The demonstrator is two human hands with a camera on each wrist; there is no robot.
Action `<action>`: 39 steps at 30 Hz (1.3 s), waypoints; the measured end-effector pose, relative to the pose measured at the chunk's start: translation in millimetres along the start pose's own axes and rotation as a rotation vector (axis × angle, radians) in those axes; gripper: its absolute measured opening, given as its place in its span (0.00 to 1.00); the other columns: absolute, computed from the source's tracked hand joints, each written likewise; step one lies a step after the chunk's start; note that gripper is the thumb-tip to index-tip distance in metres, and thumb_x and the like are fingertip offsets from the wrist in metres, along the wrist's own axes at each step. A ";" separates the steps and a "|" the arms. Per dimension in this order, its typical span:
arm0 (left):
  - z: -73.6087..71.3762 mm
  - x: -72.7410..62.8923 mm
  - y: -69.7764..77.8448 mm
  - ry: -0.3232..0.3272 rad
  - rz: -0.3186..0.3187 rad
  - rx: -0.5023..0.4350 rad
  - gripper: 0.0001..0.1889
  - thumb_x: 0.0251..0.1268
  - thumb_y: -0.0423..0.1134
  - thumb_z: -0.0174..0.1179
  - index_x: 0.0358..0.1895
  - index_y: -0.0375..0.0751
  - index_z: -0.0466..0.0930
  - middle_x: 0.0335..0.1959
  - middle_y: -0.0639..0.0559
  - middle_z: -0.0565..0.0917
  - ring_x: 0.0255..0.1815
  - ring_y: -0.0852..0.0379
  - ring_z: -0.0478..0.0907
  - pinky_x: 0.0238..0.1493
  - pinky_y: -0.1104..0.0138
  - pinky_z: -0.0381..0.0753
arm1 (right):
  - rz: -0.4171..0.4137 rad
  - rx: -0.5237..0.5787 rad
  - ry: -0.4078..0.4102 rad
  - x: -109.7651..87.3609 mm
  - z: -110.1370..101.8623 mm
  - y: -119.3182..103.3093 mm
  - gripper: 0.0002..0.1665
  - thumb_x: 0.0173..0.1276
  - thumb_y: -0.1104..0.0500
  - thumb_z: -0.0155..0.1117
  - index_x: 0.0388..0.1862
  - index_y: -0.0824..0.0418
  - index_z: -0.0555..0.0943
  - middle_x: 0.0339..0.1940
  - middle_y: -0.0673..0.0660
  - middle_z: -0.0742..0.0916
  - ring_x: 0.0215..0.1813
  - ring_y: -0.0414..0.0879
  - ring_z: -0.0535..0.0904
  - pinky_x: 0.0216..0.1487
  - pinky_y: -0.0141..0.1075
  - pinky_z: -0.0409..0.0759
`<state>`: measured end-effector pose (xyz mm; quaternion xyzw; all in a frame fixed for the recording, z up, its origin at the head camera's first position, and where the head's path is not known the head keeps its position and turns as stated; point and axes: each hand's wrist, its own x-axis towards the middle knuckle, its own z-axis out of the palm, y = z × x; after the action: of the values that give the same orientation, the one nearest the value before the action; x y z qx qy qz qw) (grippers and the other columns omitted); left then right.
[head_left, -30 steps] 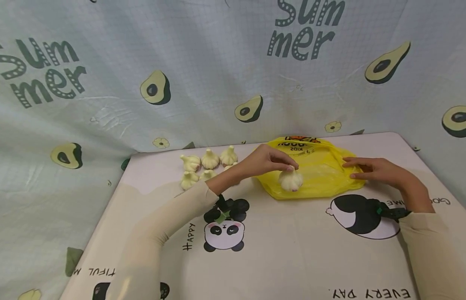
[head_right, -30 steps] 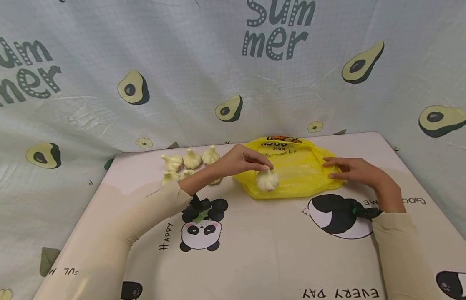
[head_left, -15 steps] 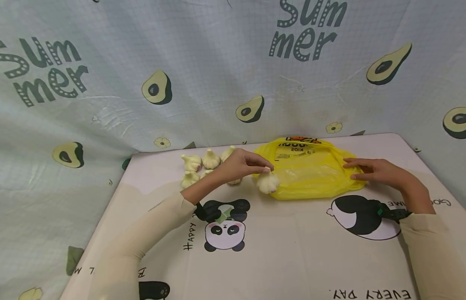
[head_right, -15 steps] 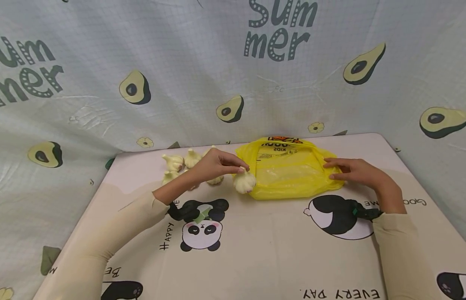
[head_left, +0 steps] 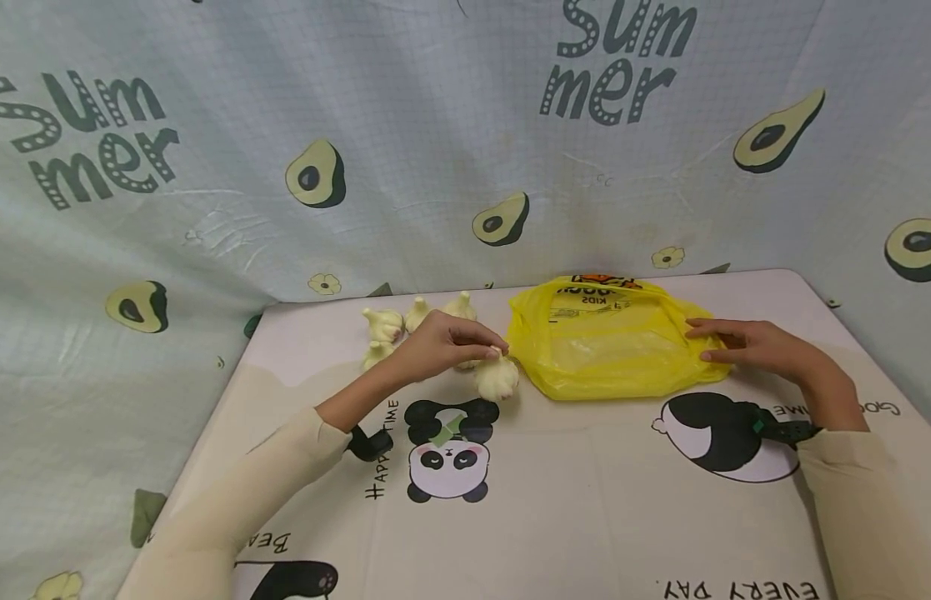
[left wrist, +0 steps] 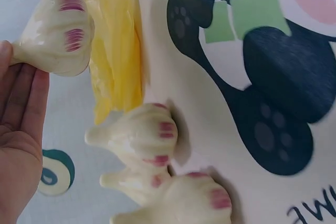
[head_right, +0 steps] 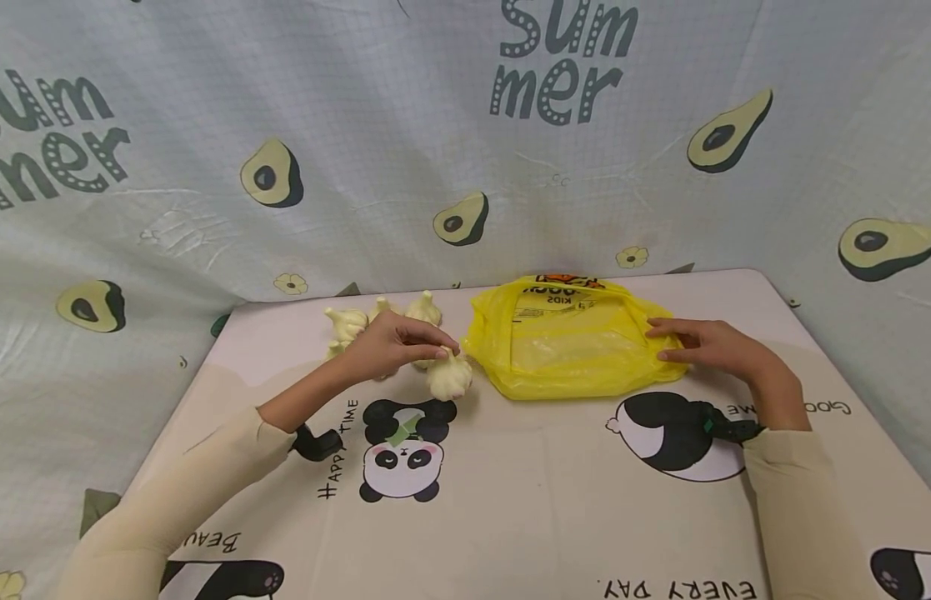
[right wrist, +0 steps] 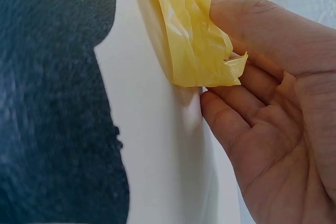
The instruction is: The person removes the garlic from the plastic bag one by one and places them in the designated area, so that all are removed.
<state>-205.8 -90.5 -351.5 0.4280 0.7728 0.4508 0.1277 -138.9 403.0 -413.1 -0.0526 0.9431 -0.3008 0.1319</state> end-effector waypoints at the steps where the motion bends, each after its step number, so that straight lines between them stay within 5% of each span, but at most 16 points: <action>1: -1.4 -2.4 -0.1 0.005 -0.002 -0.002 0.09 0.67 0.35 0.68 0.48 0.42 0.91 0.44 0.54 0.91 0.46 0.60 0.85 0.43 0.70 0.83 | -0.002 0.001 0.000 0.0 -0.2 0.4 0.35 0.71 0.43 0.67 0.69 0.61 0.76 0.77 0.74 0.65 0.73 0.75 0.60 0.66 0.72 0.62; 11: -11.7 -26.4 -4.9 0.064 -0.030 0.020 0.08 0.66 0.34 0.68 0.46 0.43 0.91 0.42 0.54 0.91 0.40 0.60 0.83 0.35 0.73 0.78 | -0.002 -0.023 0.002 2.2 -0.1 2.4 0.36 0.71 0.42 0.67 0.70 0.61 0.76 0.77 0.73 0.65 0.73 0.74 0.61 0.66 0.72 0.62; 15: -15.7 -36.1 -8.3 0.084 -0.058 0.015 0.08 0.67 0.34 0.68 0.46 0.44 0.92 0.41 0.55 0.91 0.30 0.58 0.77 0.26 0.72 0.70 | -0.001 -0.031 -0.001 2.1 0.1 2.8 0.36 0.71 0.41 0.67 0.70 0.61 0.76 0.77 0.74 0.65 0.72 0.74 0.62 0.65 0.72 0.63; 22: -23.1 -51.6 -14.4 0.120 -0.134 0.006 0.09 0.66 0.34 0.69 0.48 0.42 0.91 0.43 0.51 0.91 0.38 0.48 0.86 0.33 0.64 0.83 | 0.004 -0.021 -0.001 2.3 0.2 2.2 0.36 0.71 0.41 0.67 0.70 0.61 0.76 0.77 0.73 0.65 0.73 0.74 0.60 0.66 0.71 0.63; 29: -32.2 -66.8 -22.5 0.154 -0.151 0.030 0.09 0.67 0.35 0.68 0.48 0.40 0.91 0.43 0.49 0.91 0.37 0.58 0.84 0.34 0.64 0.84 | 0.003 -0.011 -0.008 1.1 -0.3 -0.1 0.35 0.71 0.42 0.67 0.70 0.61 0.77 0.77 0.72 0.65 0.73 0.74 0.60 0.65 0.71 0.63; 35: -42.8 -82.3 -28.1 0.182 -0.199 0.039 0.10 0.65 0.36 0.70 0.48 0.41 0.91 0.43 0.49 0.91 0.34 0.62 0.81 0.30 0.72 0.75 | -0.007 -0.007 -0.006 0.8 -0.7 -1.7 0.35 0.71 0.42 0.67 0.70 0.60 0.77 0.78 0.72 0.65 0.74 0.74 0.61 0.65 0.71 0.63; 39: -50.0 -94.2 -30.7 0.205 -0.243 0.046 0.10 0.65 0.37 0.70 0.48 0.42 0.91 0.43 0.49 0.91 0.35 0.63 0.83 0.32 0.68 0.81 | -0.007 -0.008 -0.008 0.5 -0.6 -2.1 0.35 0.71 0.42 0.67 0.70 0.60 0.77 0.78 0.72 0.65 0.73 0.73 0.61 0.65 0.71 0.64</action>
<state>-195.1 -200.0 -365.9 0.2857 0.8381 0.4557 0.0918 -139.5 401.5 -411.6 -0.0578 0.9435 -0.2974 0.1343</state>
